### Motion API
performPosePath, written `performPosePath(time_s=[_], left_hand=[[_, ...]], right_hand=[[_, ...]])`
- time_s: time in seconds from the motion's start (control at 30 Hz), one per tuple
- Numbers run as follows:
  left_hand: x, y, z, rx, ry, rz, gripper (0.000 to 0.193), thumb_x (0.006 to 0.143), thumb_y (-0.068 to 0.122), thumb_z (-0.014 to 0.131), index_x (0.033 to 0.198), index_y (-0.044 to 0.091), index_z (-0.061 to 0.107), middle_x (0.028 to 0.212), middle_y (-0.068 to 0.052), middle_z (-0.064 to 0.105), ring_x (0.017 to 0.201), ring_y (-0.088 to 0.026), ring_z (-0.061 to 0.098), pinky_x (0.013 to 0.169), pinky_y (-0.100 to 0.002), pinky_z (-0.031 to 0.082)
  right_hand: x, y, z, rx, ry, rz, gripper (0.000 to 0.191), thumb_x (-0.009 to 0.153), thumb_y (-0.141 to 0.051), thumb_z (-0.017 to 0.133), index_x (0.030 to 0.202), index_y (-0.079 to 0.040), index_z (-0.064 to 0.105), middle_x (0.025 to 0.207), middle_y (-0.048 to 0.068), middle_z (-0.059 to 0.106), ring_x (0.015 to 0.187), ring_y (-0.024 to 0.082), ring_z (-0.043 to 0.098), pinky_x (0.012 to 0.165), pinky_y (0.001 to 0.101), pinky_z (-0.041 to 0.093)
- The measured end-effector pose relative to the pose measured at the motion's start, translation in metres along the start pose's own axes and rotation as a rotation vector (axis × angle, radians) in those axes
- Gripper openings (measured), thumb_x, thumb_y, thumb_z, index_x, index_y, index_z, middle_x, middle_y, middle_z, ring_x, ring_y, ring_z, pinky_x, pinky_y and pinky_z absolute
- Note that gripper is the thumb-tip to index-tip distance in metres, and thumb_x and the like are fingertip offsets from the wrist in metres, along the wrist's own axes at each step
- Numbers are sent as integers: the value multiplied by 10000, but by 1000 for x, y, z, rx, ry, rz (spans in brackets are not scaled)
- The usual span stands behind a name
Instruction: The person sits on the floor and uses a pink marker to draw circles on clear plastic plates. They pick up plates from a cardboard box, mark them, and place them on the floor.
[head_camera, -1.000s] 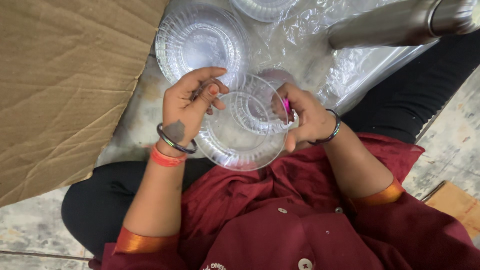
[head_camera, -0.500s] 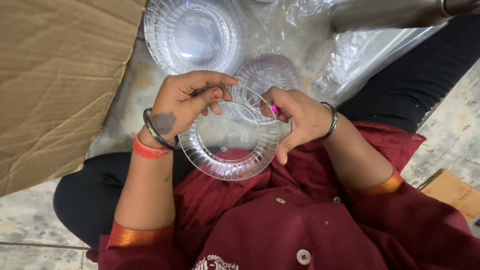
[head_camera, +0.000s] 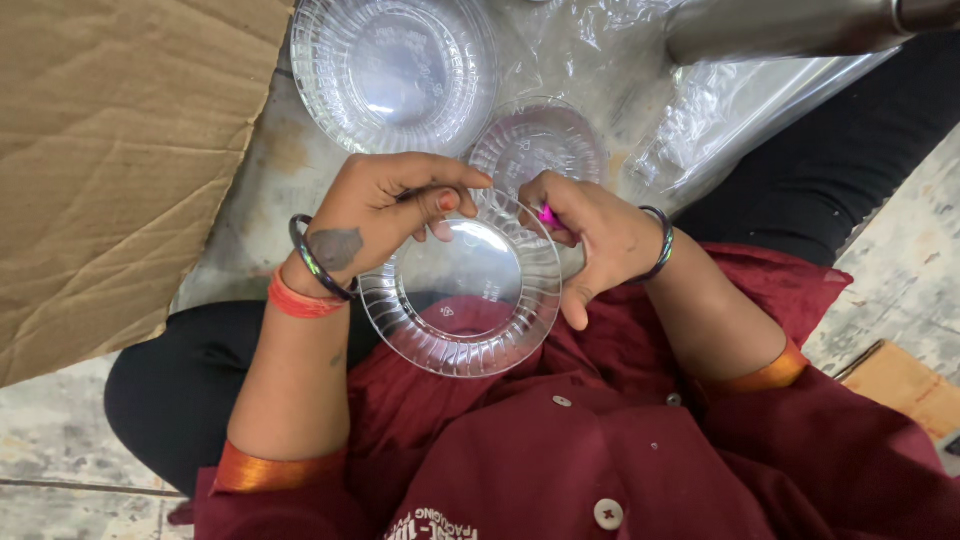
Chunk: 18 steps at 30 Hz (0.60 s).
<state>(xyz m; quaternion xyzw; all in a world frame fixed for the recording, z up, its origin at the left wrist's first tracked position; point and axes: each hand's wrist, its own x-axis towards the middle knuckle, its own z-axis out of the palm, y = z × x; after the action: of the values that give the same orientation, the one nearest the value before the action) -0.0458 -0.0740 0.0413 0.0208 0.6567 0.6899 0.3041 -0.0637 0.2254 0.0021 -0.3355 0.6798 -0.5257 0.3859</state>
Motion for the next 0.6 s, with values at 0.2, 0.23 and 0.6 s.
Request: performPosePath(time_s=[0.2,0.23,0.6], left_hand=[[0,-3,0,-12,-18,7,243,1005,16,635,1219,60,741,926,-25,767,743,-42,653,665,-195,558],[0,-4,0,-13,-20,12,241,1005,18,638,1218,59,742,925,-26,765,742,-44,652,667,-196,561],[1,-3,3,8,-4,-37,245,984,55,656,1209,80,751,908,-16,772,711,-40,647,607,-196,529]], right_hand=[[1,3,3,-95,28,-162,1040,547,-814,765,1197,-62,461,1148,85,607,894,259,651,770,357,535],[1,3,3,-105,25,-141,1059,527,-827,761,1184,-55,457,1123,91,608,871,271,653,757,363,537],[2,-6,2,-271,114,-138,1110,475,-884,684,1138,-7,530,814,121,606,732,356,661,643,399,509]])
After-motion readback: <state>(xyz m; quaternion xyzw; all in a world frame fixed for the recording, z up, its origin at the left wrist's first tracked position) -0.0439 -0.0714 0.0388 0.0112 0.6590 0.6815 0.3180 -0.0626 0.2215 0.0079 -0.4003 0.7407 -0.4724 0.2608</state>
